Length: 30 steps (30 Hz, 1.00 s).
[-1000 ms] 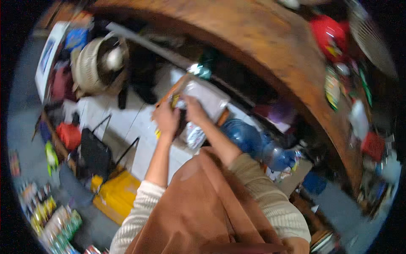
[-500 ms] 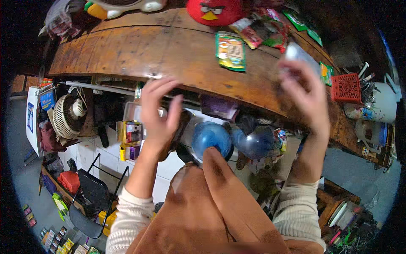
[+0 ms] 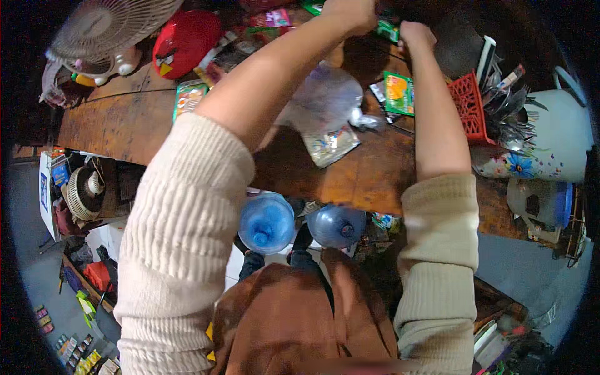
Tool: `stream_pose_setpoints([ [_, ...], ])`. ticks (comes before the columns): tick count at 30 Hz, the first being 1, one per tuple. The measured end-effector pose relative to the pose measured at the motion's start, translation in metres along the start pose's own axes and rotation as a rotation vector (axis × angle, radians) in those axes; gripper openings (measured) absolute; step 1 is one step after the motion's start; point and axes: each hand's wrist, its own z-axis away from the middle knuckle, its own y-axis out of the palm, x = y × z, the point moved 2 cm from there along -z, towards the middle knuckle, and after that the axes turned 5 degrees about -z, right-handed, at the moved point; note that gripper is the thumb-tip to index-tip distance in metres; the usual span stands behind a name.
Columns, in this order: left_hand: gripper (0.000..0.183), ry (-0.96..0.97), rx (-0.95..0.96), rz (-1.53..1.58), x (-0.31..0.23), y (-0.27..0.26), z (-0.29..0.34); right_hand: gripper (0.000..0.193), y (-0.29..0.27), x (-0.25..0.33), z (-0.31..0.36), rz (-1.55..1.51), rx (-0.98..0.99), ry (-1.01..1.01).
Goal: Organizing various packets of instant drinks and snacks into a storage container.
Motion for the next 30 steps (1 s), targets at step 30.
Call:
stream_pose_setpoints([
  [30,0.023,-0.452,-0.055,1.117,0.069,-0.012,0.042,0.053,0.016,-0.030,-0.080,-1.489,-0.168,0.049],
])
